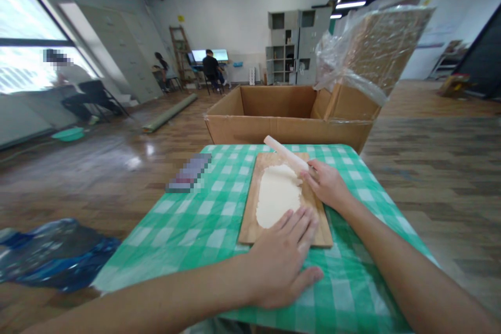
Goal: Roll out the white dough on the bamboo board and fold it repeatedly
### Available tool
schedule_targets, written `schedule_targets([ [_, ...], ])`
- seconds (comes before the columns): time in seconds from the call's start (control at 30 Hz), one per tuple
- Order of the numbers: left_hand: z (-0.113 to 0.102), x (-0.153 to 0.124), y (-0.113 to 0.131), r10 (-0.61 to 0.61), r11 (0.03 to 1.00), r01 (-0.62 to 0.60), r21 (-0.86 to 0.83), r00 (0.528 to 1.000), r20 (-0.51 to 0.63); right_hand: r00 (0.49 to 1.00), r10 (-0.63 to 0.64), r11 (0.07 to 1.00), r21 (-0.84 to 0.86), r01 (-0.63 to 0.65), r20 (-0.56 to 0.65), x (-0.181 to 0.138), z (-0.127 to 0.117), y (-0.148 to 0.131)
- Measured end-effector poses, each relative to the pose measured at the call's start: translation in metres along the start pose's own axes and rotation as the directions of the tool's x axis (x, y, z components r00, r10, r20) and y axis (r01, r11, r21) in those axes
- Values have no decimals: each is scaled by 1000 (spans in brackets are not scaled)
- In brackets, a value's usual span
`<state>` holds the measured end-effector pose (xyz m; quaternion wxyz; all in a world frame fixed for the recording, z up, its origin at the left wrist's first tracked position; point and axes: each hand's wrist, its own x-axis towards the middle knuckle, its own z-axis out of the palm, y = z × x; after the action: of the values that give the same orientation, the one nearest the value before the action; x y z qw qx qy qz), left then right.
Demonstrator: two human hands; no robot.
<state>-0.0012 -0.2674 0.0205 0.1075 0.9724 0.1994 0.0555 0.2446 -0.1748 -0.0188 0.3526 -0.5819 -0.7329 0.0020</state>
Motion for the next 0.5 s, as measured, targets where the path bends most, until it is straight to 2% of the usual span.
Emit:
schedule_targets([
  [0.07,-20,-15,-3,93,992,-88,-92,994,52,999,-22,998,-53,25,46,-1,-3,-5],
  [0.1,-31,-20,-10,59,992,-57,-114,998,14,997,-34,996,-85,40,73,-1,-5,-8],
  [0.13,-41,-22,-21,-30,994,20,-112,996,-86,993,-50,991,-118,63,103,-1,-6,-12],
  [0.17,-49,-21,-36,-128,989,111,-95,972,-195,988,-72,984,-150,92,133,-1,-7,-15],
  [0.2,-55,-18,-54,-218,976,203,-80,928,-303,983,-96,975,-182,124,160,0,-8,-18],
  [0.27,-59,-7,-93,-330,935,353,-24,845,-421,969,-133,955,-237,181,206,2,-9,-23],
  [0.33,-53,8,-129,-381,891,449,71,823,-420,960,-151,940,-267,214,237,6,-8,-26],
  [0.4,-42,23,-155,-371,880,448,156,856,-360,954,-161,937,-264,228,253,8,-6,-28],
  [0.43,-35,31,-164,-348,887,420,193,882,-318,953,-162,938,-259,229,255,9,-4,-27],
  [0.5,-25,43,-176,-335,887,401,230,900,-278,955,-158,938,-264,224,249,12,-2,-25],
])
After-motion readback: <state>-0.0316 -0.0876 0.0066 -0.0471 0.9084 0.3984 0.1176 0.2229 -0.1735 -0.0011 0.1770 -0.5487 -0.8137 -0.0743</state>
